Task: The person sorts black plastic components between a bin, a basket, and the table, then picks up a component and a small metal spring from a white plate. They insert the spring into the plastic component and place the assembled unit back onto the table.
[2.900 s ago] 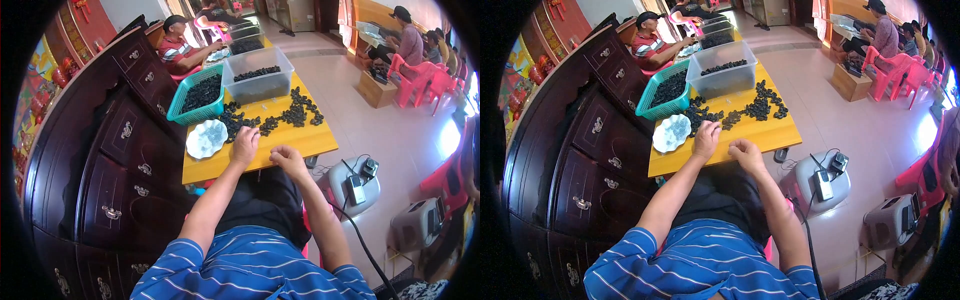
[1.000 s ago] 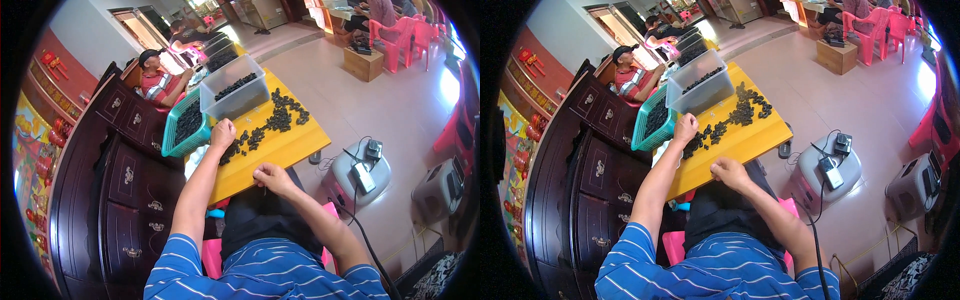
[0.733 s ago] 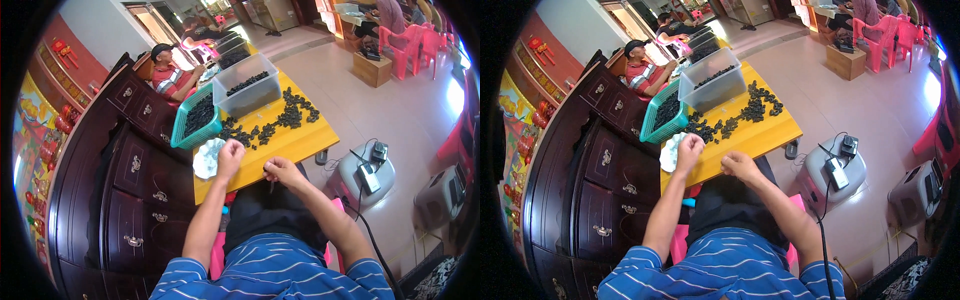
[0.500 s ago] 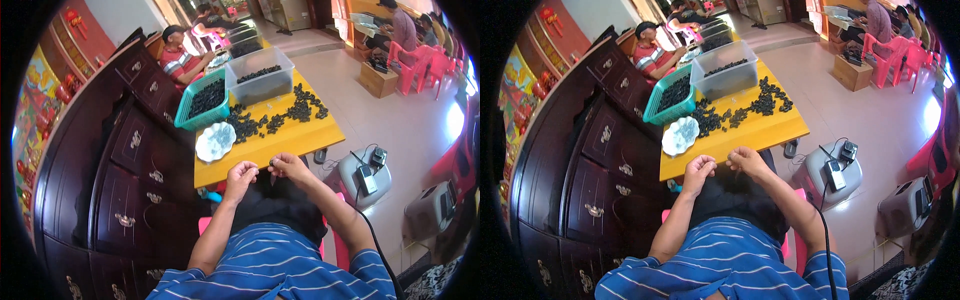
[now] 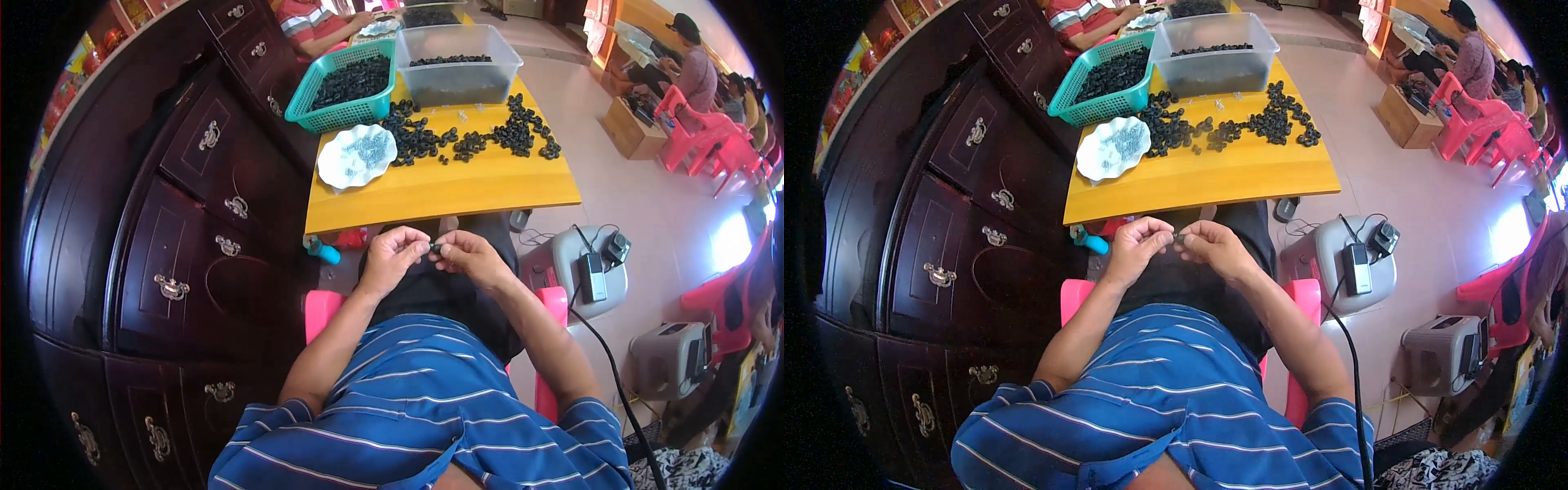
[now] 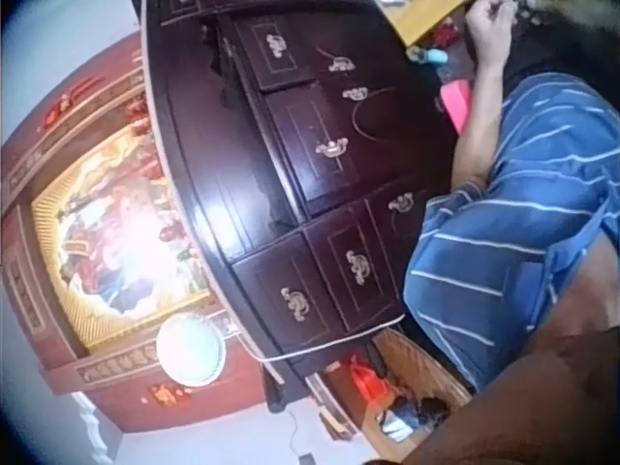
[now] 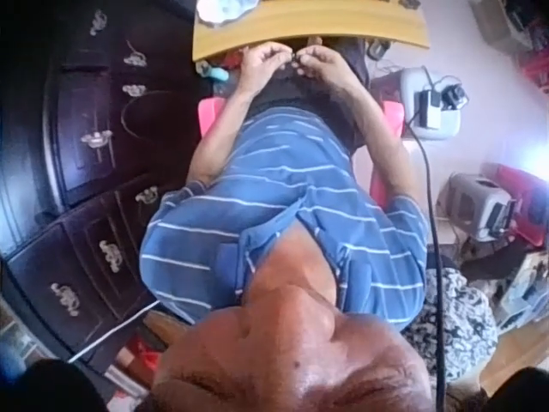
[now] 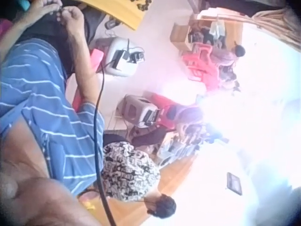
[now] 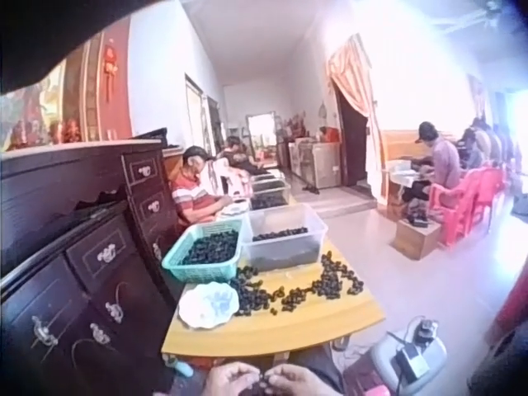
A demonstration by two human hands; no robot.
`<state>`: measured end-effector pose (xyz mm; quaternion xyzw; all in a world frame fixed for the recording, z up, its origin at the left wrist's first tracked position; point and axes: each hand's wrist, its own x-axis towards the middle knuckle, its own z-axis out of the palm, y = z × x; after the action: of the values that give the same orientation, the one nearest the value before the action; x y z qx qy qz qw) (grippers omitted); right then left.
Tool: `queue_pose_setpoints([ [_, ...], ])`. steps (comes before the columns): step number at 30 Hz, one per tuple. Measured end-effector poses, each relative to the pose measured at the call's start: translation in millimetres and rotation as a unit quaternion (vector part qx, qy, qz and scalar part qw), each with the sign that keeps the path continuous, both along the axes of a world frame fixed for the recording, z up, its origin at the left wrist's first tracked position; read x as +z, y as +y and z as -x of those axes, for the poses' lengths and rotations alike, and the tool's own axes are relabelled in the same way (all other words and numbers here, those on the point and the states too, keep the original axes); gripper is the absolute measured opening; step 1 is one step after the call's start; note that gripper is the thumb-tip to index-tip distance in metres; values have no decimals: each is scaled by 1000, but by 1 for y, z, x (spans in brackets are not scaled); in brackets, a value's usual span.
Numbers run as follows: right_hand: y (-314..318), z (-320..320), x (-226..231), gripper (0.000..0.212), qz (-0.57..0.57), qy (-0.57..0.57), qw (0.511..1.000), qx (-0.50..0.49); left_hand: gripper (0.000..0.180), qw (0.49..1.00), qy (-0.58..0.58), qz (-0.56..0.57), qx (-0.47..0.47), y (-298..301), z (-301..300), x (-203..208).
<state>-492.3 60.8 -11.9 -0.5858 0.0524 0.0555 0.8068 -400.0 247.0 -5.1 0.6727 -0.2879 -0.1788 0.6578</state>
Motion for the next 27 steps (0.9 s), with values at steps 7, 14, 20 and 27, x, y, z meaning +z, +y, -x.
queue_pose_setpoints([
  [7, 5, 4, 3, 19, -49, 31, 998, 5, 10, 1000, -10, -2, -6, -1, 0, 2],
  [14, 6, 6, 2, 20, -26, 10, 1000, 9, 8, 998, -60, -25, -8, 0, 4, 5],
  [20, 5, 3, 3, 19, -21, 25, 999, 5, 8, 996, -77, -33, -21, 1, 6, 13],
  [27, 9, 0, -4, 12, 35, -2, 999, 37, 9, 997, -80, -11, -5, 3, 1, 10],
])
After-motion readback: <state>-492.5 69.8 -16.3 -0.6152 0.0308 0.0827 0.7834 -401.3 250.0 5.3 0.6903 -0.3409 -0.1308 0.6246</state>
